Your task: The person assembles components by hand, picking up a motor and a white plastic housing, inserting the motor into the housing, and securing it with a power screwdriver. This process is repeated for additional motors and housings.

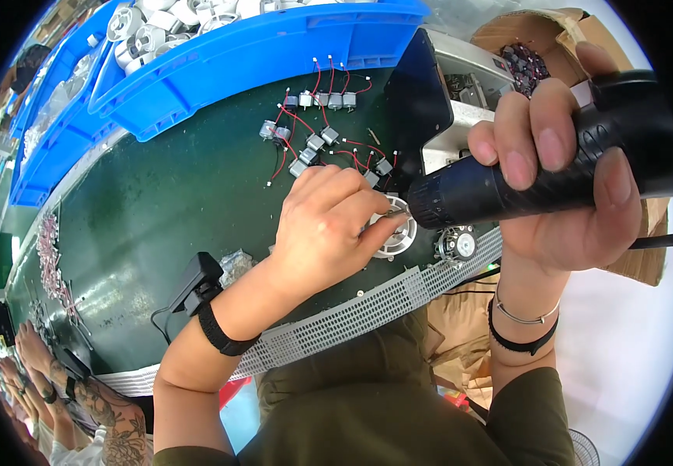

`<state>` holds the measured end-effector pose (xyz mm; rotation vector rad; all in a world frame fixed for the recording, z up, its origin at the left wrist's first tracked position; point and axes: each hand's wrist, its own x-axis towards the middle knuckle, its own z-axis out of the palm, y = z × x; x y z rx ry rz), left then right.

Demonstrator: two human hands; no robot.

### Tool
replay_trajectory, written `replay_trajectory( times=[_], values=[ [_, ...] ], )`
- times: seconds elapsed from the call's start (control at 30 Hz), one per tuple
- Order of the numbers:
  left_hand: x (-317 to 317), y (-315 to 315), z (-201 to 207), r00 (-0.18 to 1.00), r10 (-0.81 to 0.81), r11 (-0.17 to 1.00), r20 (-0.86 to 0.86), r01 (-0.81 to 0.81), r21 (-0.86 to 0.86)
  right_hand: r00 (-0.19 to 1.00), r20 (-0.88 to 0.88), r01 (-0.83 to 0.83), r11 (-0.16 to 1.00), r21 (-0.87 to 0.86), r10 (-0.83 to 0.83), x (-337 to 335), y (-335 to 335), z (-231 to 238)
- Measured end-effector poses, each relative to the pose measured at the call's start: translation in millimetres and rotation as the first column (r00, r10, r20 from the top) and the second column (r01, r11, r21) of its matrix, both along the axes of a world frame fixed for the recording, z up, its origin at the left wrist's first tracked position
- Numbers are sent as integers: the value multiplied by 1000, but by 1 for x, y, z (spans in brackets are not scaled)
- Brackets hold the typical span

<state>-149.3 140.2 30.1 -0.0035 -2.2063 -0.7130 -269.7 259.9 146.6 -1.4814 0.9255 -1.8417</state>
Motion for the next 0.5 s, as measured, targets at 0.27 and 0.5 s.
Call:
replay_trajectory(
  times=[0.27, 0.5],
  values=[
    [0, 1, -1, 1000, 5, 1000, -2, -5, 15, 1000, 27, 1, 1000, -1, -1, 4, 1, 3],
    [-2, 4, -1, 998, 56, 998, -23, -57, -19, 990, -31, 139, 990, 3, -139, 7, 5, 1]
  ],
)
